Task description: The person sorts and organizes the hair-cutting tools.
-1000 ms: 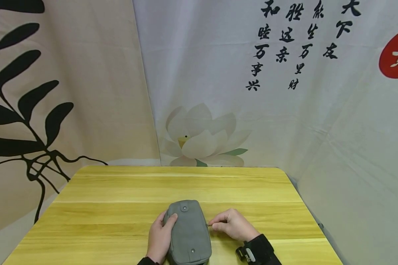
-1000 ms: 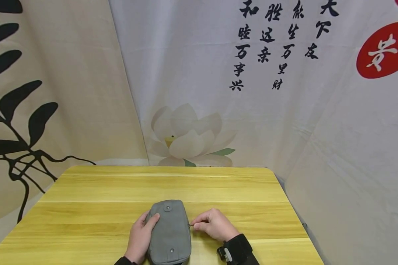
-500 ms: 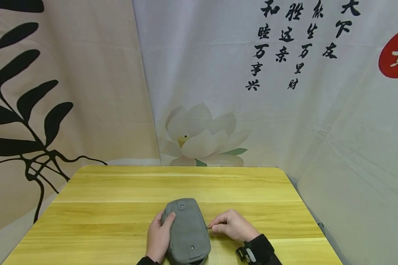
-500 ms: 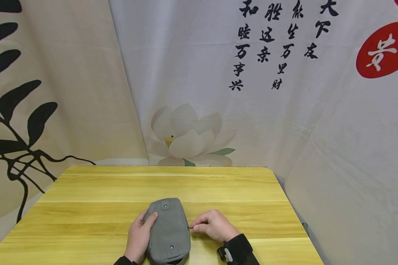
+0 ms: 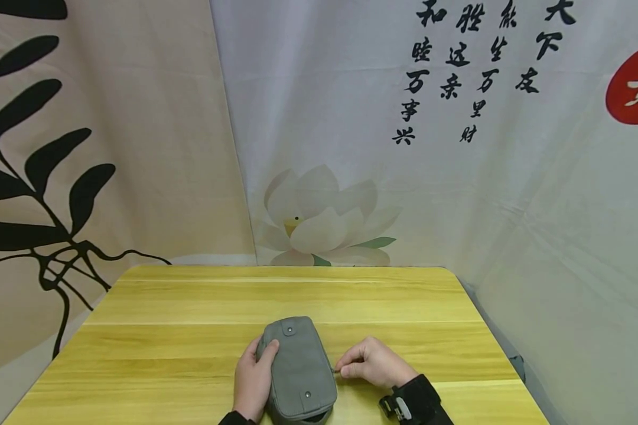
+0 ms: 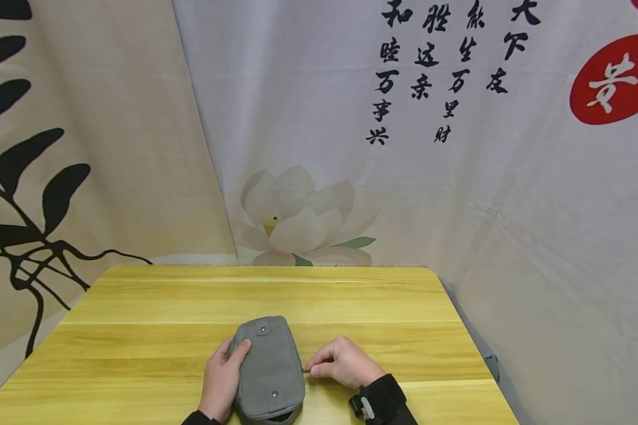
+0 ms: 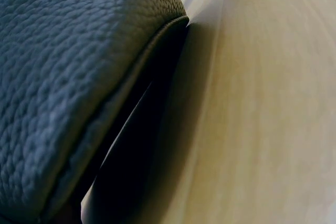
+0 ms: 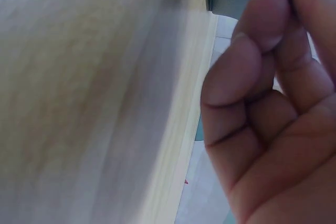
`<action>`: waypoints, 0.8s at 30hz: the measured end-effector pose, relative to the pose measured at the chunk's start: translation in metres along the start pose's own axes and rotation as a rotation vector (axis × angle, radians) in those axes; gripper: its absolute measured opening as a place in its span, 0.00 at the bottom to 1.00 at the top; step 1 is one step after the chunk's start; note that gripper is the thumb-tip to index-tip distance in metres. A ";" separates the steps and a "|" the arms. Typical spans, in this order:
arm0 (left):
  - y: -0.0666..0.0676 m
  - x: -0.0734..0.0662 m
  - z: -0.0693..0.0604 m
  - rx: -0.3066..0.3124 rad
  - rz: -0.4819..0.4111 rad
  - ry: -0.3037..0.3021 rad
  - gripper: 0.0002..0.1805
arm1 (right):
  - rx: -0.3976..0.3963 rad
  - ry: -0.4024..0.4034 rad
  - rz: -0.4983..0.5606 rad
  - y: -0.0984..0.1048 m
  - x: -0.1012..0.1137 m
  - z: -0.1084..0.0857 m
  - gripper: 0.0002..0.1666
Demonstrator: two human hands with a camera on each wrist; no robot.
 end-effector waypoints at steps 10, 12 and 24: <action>-0.001 -0.001 -0.001 0.006 -0.003 0.006 0.38 | 0.032 0.001 0.000 0.000 0.002 -0.002 0.05; -0.001 -0.001 -0.001 0.006 -0.003 0.007 0.38 | 0.034 0.005 -0.014 0.001 0.003 -0.003 0.05; -0.001 0.000 0.001 -0.006 -0.004 0.010 0.40 | 0.040 0.048 -0.041 -0.001 0.012 -0.017 0.05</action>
Point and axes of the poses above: each hand's wrist, its own z-axis towards the middle knuckle, its own y-axis out of the back of the hand, x = y × z, the point moved 3 cm from there along z, towards the middle knuckle, and after that the axes turned 5 degrees about -y, right-handed, at the moved point
